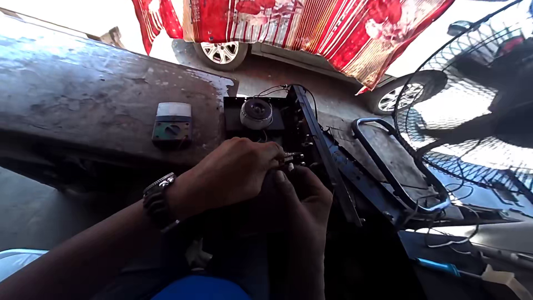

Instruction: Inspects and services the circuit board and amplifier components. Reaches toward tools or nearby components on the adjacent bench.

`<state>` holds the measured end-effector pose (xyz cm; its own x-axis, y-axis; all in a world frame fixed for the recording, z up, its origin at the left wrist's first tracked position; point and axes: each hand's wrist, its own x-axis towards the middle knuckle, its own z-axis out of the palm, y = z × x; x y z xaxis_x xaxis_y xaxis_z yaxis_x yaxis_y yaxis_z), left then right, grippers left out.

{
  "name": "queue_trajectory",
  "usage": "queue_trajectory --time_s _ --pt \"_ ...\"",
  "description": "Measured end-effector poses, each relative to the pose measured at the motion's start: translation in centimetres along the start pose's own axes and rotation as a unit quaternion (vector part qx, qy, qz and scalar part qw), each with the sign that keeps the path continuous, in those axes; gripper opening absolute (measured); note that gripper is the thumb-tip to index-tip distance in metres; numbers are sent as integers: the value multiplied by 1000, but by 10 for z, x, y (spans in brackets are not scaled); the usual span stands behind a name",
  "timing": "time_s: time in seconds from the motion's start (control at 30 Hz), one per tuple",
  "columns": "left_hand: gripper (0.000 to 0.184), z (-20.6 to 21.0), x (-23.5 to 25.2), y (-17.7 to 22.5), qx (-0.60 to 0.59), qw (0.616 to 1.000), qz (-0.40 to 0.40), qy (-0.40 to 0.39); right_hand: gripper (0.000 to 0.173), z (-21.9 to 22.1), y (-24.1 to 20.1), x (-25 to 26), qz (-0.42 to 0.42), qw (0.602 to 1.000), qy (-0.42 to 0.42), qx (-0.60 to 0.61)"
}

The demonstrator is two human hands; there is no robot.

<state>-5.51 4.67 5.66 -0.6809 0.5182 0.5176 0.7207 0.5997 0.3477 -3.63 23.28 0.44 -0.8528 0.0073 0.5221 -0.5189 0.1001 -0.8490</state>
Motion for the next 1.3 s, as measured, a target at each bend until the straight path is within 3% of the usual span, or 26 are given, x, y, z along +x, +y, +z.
queue_trajectory --time_s 0.4,0.83,1.17,1.3 --pt "24 1 -1 3 -1 1000 -1 6 15 16 -3 -1 92 988 72 99" --pt "24 10 1 6 12 1000 7 7 19 24 10 -6 29 991 108 75" --pt "23 2 3 -2 10 1000 4 9 20 -4 21 -3 33 987 107 116" --pt "22 1 6 -2 -14 1000 -15 8 18 -5 18 -7 4 995 27 99"
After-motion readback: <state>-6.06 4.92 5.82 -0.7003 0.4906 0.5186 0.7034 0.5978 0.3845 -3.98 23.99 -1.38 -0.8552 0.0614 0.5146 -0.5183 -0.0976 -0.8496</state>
